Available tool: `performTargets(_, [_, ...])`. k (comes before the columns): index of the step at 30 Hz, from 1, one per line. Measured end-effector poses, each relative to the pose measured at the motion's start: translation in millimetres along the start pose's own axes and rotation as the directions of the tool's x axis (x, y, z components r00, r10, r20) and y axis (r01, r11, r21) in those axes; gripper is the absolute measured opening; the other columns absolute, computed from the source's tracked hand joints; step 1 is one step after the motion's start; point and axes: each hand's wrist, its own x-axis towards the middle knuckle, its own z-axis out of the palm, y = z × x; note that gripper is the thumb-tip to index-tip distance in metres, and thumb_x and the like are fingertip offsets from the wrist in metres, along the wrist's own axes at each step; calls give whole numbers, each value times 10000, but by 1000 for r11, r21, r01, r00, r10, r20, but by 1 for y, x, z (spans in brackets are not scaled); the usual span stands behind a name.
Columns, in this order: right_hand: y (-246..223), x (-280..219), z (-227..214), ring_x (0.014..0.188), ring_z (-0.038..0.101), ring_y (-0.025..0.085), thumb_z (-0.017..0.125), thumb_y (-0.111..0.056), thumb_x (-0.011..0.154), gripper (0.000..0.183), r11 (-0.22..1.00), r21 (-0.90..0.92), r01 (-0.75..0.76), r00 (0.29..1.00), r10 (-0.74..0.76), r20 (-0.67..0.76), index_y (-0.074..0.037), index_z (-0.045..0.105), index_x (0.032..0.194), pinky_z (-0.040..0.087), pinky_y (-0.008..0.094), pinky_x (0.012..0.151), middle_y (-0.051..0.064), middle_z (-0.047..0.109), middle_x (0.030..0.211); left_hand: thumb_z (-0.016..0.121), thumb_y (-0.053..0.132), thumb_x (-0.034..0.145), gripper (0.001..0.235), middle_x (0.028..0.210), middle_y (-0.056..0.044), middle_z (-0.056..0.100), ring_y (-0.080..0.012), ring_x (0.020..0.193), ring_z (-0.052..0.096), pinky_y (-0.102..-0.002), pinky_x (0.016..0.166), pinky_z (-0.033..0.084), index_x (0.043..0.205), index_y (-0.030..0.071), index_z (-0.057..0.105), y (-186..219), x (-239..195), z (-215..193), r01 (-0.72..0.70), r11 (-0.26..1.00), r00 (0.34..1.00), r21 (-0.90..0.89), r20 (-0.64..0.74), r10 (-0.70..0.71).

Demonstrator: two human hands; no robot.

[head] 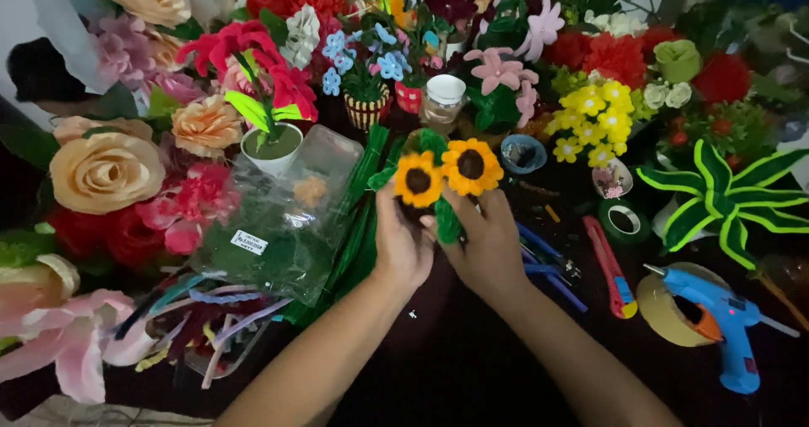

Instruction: The person is assembling a small decorative flower pot by gluing a foam base inside and then attaching artificial sunflowers and greenery.

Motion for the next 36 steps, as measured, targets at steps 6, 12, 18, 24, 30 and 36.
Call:
performTargets(6, [-3,4,-4,889,638,348,764,-253,963,458,995,-97,2,1000,-1,7,-84,624,1365,521,437,744,151,603,1067,638,438,948,343,1107,-29,533,-161,967,479,-247,674,451,1105,149,541,13,-13,17,48,998,998,37,-48,-46])
performTargets(12, [-4,3,-9,821,706,290,682,-278,1013,426,966,-258,29,994,0,111,-151,621,1416,561,422,738,162,655,1138,634,336,953,286,1131,-39,486,-171,1008,463,-265,718,454,1118,128,527,15,-14,21,23,995,997,95,-69,-16])
performTargets(18, [-5,1,-10,800,732,349,644,-254,1030,359,980,-193,-45,984,76,159,-93,654,1351,584,439,680,241,668,1162,603,339,973,272,1198,-35,465,-176,1094,450,-291,833,472,1149,139,548,27,-34,45,-18,987,997,158,-69,29])
performTargets(24, [-5,-1,-10,879,736,310,678,-298,1010,421,949,-314,41,994,-7,111,-168,642,1409,567,439,758,183,671,1170,637,335,947,261,1155,-41,468,-160,1034,448,-304,852,493,1091,134,553,-5,-3,2,18,993,996,119,-87,-8])
performTargets(30, [-11,5,-32,885,718,230,805,-509,860,638,965,-181,189,980,-196,-23,-168,659,1379,541,377,795,92,687,1163,663,403,888,298,1059,-73,641,-239,979,606,-338,787,544,1016,134,654,10,10,-1,18,996,999,-91,35,-15])
performTargets(36, [34,23,-70,856,667,238,648,-312,1057,268,962,233,-145,972,183,-149,-56,664,1136,498,369,742,117,675,1003,706,438,870,311,917,-91,707,-225,835,691,-319,653,588,932,134,686,28,5,5,109,984,976,-141,205,-79])
